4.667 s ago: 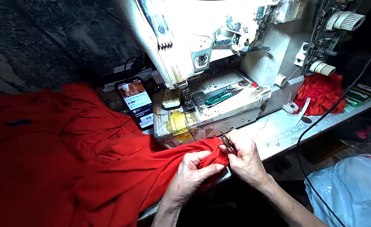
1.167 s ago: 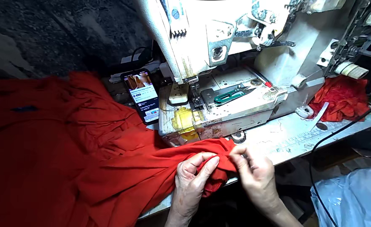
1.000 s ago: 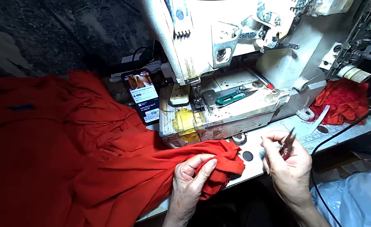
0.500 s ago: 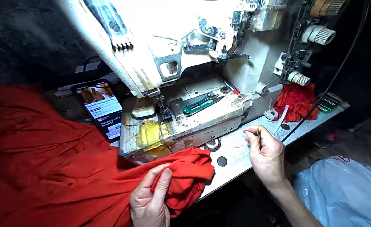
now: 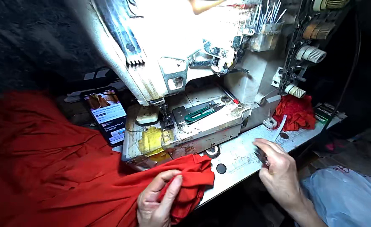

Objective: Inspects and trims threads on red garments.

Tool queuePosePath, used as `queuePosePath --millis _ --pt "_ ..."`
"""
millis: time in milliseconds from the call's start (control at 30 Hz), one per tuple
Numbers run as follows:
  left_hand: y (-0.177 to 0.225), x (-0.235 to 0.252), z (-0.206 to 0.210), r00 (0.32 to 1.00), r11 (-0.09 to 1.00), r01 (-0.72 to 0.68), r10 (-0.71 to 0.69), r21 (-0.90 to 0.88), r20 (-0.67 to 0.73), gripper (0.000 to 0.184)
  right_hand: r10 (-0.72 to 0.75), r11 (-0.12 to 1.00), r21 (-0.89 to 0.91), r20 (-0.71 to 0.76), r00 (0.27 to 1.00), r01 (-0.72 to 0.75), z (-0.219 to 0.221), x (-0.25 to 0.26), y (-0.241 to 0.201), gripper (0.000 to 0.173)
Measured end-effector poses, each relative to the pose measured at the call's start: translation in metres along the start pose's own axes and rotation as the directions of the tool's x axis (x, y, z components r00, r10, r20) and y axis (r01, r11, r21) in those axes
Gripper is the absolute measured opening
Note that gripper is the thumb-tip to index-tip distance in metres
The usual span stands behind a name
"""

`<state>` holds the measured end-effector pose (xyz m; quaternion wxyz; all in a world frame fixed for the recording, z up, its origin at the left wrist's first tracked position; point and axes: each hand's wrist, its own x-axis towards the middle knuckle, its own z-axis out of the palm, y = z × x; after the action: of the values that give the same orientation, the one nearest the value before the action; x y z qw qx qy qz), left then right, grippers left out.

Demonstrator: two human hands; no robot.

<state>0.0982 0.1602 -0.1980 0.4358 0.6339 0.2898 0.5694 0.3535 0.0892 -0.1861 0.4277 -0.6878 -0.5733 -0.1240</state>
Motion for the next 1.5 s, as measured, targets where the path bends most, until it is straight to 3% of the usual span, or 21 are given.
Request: queuePosePath --millis 67,133,200,233,267,333,367,433,533,667,767,867,1000,1067,1100,1133,1200,1300,1367,1433,1500 --pt "-0.004 -0.001 -0.001 0.994 0.996 -0.062 0.055 0.067 0.099 0.013 0.049 0.905 0.418 0.079 0.996 -0.078 0.010 0.010 -0.016 0.031" --pt "-0.007 -0.001 -0.004 0.987 0.992 -0.088 0.074 0.095 0.144 0.012 0.056 0.541 0.808 0.242 0.969 -0.234 0.024 0.028 -0.022 0.030" --pt "-0.006 -0.002 -0.006 0.989 0.994 -0.069 0.057 0.087 0.138 0.012 0.016 0.301 0.895 0.340 0.940 -0.329 0.041 0.041 -0.018 0.037" --pt "-0.005 -0.003 -0.006 0.991 0.994 -0.063 0.052 0.087 0.127 0.012 0.017 0.318 0.873 0.384 0.923 -0.369 0.044 0.044 -0.016 0.039" --pt "-0.004 -0.002 -0.005 0.992 0.994 -0.064 0.053 0.087 0.117 0.012 0.046 0.426 0.811 0.424 0.904 -0.402 0.042 0.045 -0.014 0.036" --pt "-0.005 -0.002 -0.005 0.992 0.993 -0.073 0.062 0.092 0.108 0.012 0.173 0.788 0.461 0.471 0.865 -0.408 0.027 0.044 -0.013 0.024" --pt "-0.005 -0.002 -0.004 0.992 0.993 -0.077 0.067 0.091 0.105 0.012 0.213 0.900 0.260 0.437 0.874 -0.349 0.018 0.041 -0.013 0.019" --pt "-0.007 -0.001 -0.001 0.992 0.992 -0.088 0.079 0.094 0.096 0.012 0.218 0.973 0.000 0.309 0.926 -0.230 -0.001 0.034 -0.017 0.018" --pt "-0.009 -0.001 0.003 0.994 0.993 -0.087 0.080 0.083 0.078 0.011 0.064 0.998 0.005 0.166 0.984 -0.066 -0.007 0.026 -0.022 0.028" --pt "-0.008 -0.001 0.001 0.994 0.992 -0.083 0.075 0.100 0.077 0.012 -0.244 0.928 0.341 0.246 0.938 0.152 0.039 0.014 -0.019 0.048" --pt "-0.009 -0.002 -0.002 0.993 0.987 -0.098 0.088 0.126 0.083 0.011 -0.345 0.915 0.311 0.278 0.897 0.256 0.056 0.002 -0.019 0.045" --pt "-0.009 -0.001 -0.004 0.992 0.991 -0.091 0.081 0.102 0.093 0.011 -0.225 0.973 0.128 0.374 0.900 0.191 0.034 -0.007 -0.012 0.042" --pt "-0.010 -0.002 -0.004 0.998 0.998 -0.009 0.006 0.063 0.059 0.017 -0.051 0.997 -0.050 0.166 0.985 0.060 -0.003 -0.015 -0.006 0.049" --pt "-0.010 -0.002 -0.003 0.998 0.999 -0.002 0.000 0.032 0.059 0.019 -0.047 0.992 0.119 0.076 0.996 0.038 -0.006 -0.016 -0.017 0.042" --pt "-0.011 -0.002 -0.002 0.998 1.000 -0.013 0.011 0.024 0.068 0.020 -0.027 0.941 0.339 0.106 0.994 -0.011 -0.005 -0.016 -0.027 0.034" --pt "-0.011 -0.002 -0.003 0.996 0.999 -0.031 0.029 0.023 0.081 0.019 -0.010 0.821 0.563 0.174 0.985 -0.091 -0.002 -0.016 -0.040 0.029" --pt "-0.012 -0.002 -0.004 0.993 0.998 -0.058 0.055 0.025 0.107 0.016 -0.070 0.611 0.774 0.262 0.963 -0.166 0.014 -0.017 -0.064 0.022" --pt "-0.012 -0.005 -0.004 0.995 0.999 -0.047 0.048 -0.014 0.083 0.011 -0.179 0.593 0.793 0.297 0.938 -0.138 0.047 -0.020 -0.084 0.030" --pt "-0.011 -0.006 -0.002 0.999 0.999 -0.032 0.033 -0.038 0.026 0.011 -0.181 0.642 0.761 0.273 0.945 -0.097 0.059 -0.021 -0.084 0.016" --pt "-0.010 -0.005 0.002 0.999 0.998 -0.016 0.013 -0.056 -0.042 0.010 -0.107 0.641 0.756 0.262 0.959 -0.135 0.054 -0.016 -0.073 0.010" --pt "-0.011 -0.004 0.004 0.997 0.993 -0.032 0.023 -0.118 -0.074 0.007 0.091 0.553 0.784 0.280 0.956 -0.282 0.046 -0.007 -0.063 0.007"
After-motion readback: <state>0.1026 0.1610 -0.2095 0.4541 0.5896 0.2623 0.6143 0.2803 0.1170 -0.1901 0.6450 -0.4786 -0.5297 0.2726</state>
